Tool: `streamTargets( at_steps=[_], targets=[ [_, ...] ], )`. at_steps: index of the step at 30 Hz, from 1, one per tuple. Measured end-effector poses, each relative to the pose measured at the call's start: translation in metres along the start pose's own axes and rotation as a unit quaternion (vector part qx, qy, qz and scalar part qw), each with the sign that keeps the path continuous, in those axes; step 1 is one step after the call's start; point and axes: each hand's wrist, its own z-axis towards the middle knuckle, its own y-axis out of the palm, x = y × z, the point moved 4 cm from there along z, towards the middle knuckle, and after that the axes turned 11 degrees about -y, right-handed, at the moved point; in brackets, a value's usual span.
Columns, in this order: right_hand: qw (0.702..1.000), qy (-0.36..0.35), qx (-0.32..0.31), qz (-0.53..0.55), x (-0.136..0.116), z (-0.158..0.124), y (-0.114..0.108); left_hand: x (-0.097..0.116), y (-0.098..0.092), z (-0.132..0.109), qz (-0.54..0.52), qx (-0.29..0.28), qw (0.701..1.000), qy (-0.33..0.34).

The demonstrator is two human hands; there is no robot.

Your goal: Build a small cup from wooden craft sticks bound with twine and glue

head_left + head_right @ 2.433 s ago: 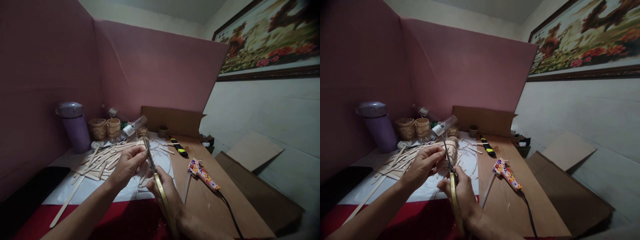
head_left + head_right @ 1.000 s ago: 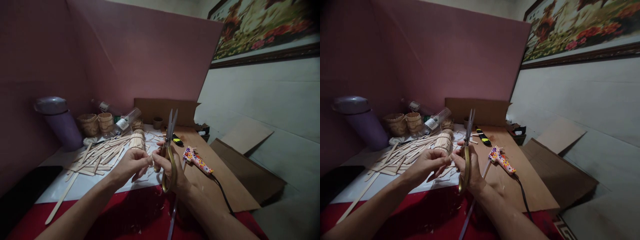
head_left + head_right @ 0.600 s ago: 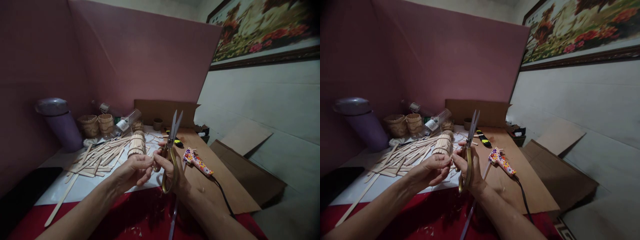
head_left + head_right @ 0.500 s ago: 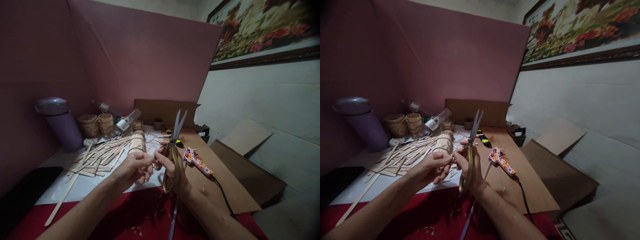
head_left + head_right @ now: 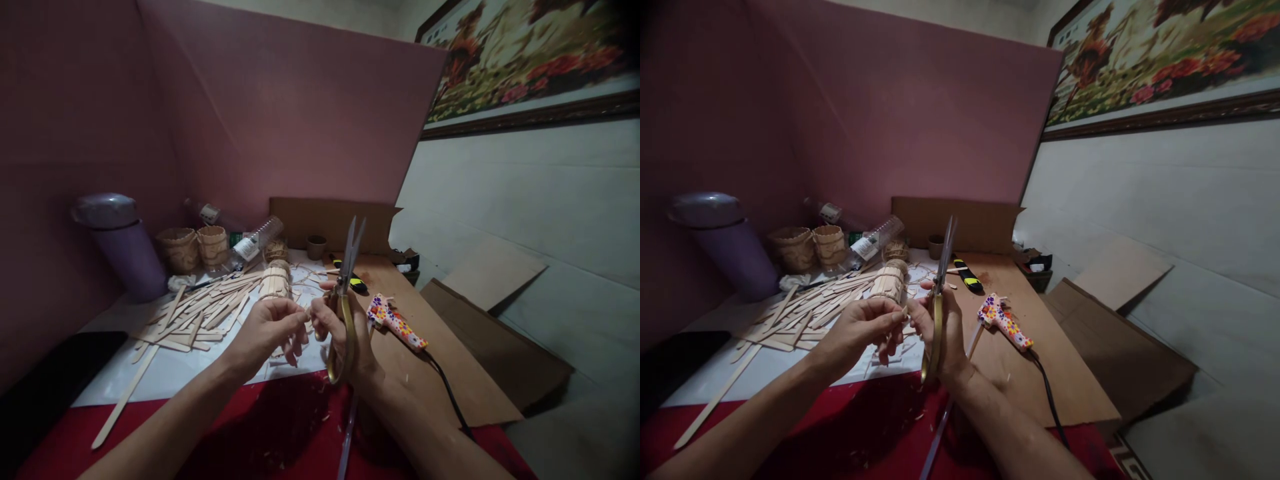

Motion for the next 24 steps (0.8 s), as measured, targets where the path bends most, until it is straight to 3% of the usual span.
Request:
streamTargets(
  at_steps=[3, 6, 10, 24],
  targets=[
    [0.997, 0.058, -0.043, 0.008, 0.004, -0.002, 0.003, 0.007, -0.008, -0.002, -0.016, 0.031, 0.999, 0.041],
    [0.984, 0.123, -0.126, -0.006, 0.011, -0.011, 0.009, 0.015, -0.018, -0.004, -0.039, 0.058, 0.995, 0.073],
    [0.965, 0.154, -0.211, -0.037, 0.018, -0.021, 0.017, 0.020, -0.026, -0.007, -0.041, 0.085, 0.992, 0.087],
    [0.958, 0.136, -0.247, -0.046, 0.021, -0.020, 0.019, 0.024, -0.028, -0.006, -0.012, 0.110, 0.986, 0.123]
  ],
)
